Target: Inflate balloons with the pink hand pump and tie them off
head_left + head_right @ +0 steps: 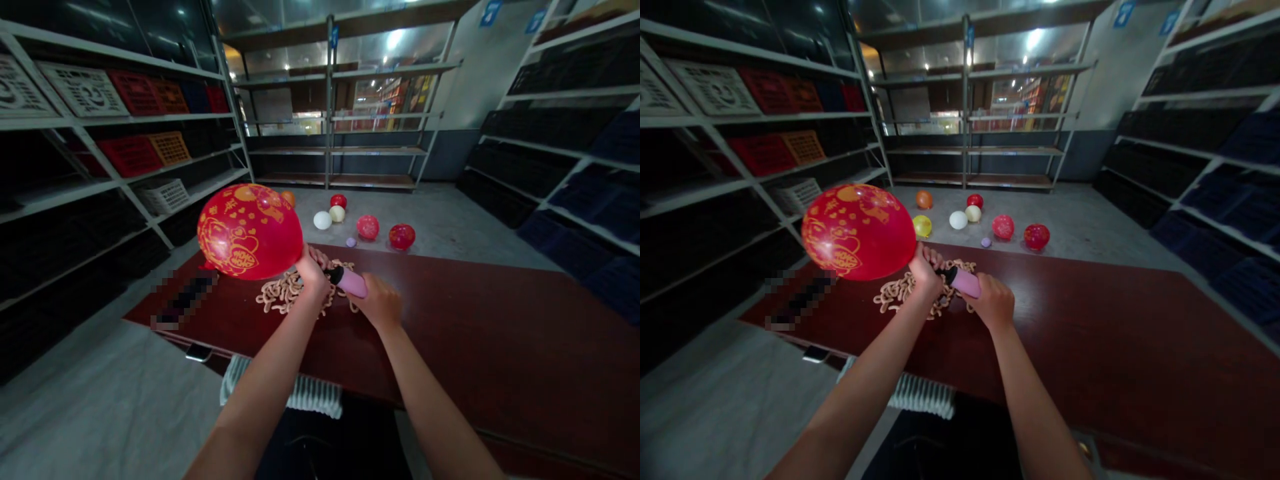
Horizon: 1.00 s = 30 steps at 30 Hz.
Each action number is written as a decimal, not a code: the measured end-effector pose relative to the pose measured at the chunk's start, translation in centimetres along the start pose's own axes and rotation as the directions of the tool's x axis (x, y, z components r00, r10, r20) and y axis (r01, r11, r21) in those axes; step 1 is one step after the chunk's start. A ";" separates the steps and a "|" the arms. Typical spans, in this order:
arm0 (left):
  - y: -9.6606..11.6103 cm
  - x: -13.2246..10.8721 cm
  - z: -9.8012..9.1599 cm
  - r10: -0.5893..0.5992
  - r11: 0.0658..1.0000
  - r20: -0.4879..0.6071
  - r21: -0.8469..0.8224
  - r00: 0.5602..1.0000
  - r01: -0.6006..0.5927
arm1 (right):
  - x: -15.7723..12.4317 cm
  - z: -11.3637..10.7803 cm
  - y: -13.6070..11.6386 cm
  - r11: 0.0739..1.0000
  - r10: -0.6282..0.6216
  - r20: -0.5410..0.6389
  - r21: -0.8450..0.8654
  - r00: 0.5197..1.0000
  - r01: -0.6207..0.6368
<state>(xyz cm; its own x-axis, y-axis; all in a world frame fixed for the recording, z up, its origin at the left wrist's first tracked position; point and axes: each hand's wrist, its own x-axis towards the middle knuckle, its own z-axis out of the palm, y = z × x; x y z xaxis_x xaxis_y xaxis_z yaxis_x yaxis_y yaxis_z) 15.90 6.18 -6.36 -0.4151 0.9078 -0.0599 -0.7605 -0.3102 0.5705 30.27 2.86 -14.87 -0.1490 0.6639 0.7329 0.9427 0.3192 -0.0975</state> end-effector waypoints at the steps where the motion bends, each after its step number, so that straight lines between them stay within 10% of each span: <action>1: 0.2 0.0 -0.5 -0.013 1.000 -0.021 -0.008 1.000 0.013 | 0.0 -0.1 -0.1 1.000 -0.027 0.008 -0.004 1.000 0.027; 12: 6.7 -0.2 -4.3 -0.039 0.994 -0.076 -0.105 0.996 0.031 | -0.9 -0.6 -0.3 0.983 -0.182 0.072 -0.019 0.981 0.184; 20: 14.5 -0.9 -3.2 0.112 0.992 0.043 -0.058 0.993 -0.110 | -0.7 -0.5 -0.7 0.981 -0.169 0.088 0.108 0.982 0.159; 30: 9.7 -0.4 3.0 0.163 0.987 0.135 -0.030 0.977 -0.161 | -0.6 0.8 1.4 0.988 0.046 0.008 0.147 0.999 -0.046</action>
<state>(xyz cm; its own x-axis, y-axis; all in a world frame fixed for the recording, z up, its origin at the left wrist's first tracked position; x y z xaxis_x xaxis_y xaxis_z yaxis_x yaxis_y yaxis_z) 10.21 3.68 1.66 -0.4626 0.8746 0.1452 -0.6987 -0.4604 0.5476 31.41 3.41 -16.01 -0.1081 0.6832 0.7222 0.8946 0.3837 -0.2290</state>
